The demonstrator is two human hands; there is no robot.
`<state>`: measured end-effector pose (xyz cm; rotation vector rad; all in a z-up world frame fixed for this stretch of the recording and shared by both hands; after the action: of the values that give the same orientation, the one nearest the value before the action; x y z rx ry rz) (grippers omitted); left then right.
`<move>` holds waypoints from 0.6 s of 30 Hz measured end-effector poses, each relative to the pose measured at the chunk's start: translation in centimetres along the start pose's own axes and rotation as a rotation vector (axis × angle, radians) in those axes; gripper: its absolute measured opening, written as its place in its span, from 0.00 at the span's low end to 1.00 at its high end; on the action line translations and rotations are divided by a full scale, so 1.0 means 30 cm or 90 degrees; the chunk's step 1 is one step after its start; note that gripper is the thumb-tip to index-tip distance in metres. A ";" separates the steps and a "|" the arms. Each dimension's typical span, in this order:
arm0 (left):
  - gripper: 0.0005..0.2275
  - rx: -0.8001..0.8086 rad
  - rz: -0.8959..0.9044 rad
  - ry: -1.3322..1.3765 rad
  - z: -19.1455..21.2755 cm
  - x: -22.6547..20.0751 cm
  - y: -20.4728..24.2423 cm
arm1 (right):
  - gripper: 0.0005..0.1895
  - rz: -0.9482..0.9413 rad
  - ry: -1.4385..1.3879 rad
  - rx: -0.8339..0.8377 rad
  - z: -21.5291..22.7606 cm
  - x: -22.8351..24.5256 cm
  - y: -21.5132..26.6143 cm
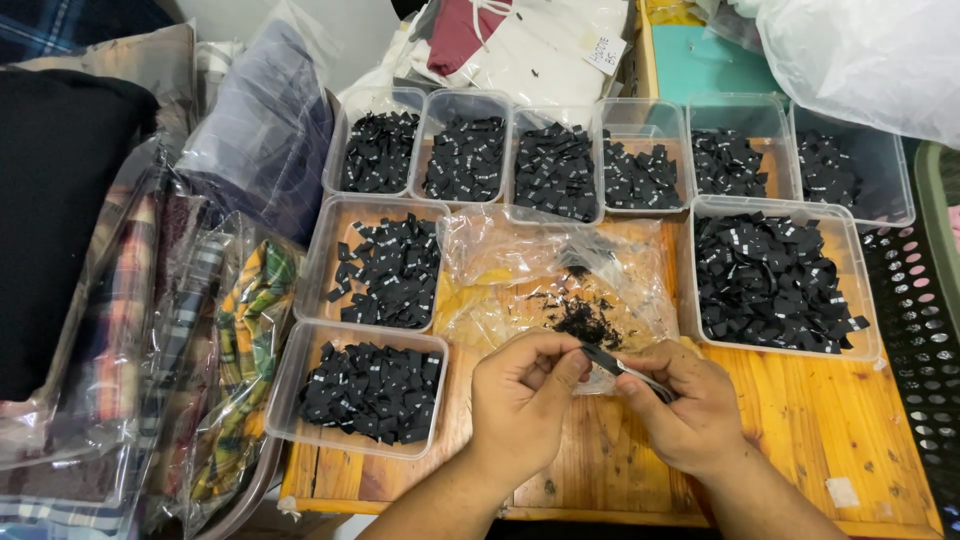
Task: The person repeatedly picks small black fabric tags from a plastic bag and cuts them with scissors. The cut pieces are placed into clear plastic containers arranged on a wooden table.
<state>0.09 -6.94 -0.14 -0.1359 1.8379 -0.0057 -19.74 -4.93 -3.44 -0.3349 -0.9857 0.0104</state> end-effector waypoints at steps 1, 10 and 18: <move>0.02 0.000 -0.001 0.000 0.002 -0.001 0.001 | 0.16 0.000 0.000 0.000 0.000 -0.003 0.000; 0.02 0.014 0.014 0.012 0.006 0.012 -0.005 | 0.12 0.030 -0.005 -0.002 0.000 0.012 -0.004; 0.01 0.017 0.041 0.026 0.012 0.040 -0.008 | 0.12 0.007 0.016 0.017 -0.007 0.005 -0.006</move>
<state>0.12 -7.27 -1.37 -0.0579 1.8819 0.0113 -19.51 -5.15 -3.39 -0.3152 -0.9583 0.0299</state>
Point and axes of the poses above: each hand's wrist, its own y-axis away from the middle knuckle, its own z-axis out of the back of the hand, x = y × z, the point moved 9 cm from there along -y, towards the middle knuckle, and after that the axes turned 7 degrees about -x, right-handed, at the moved point
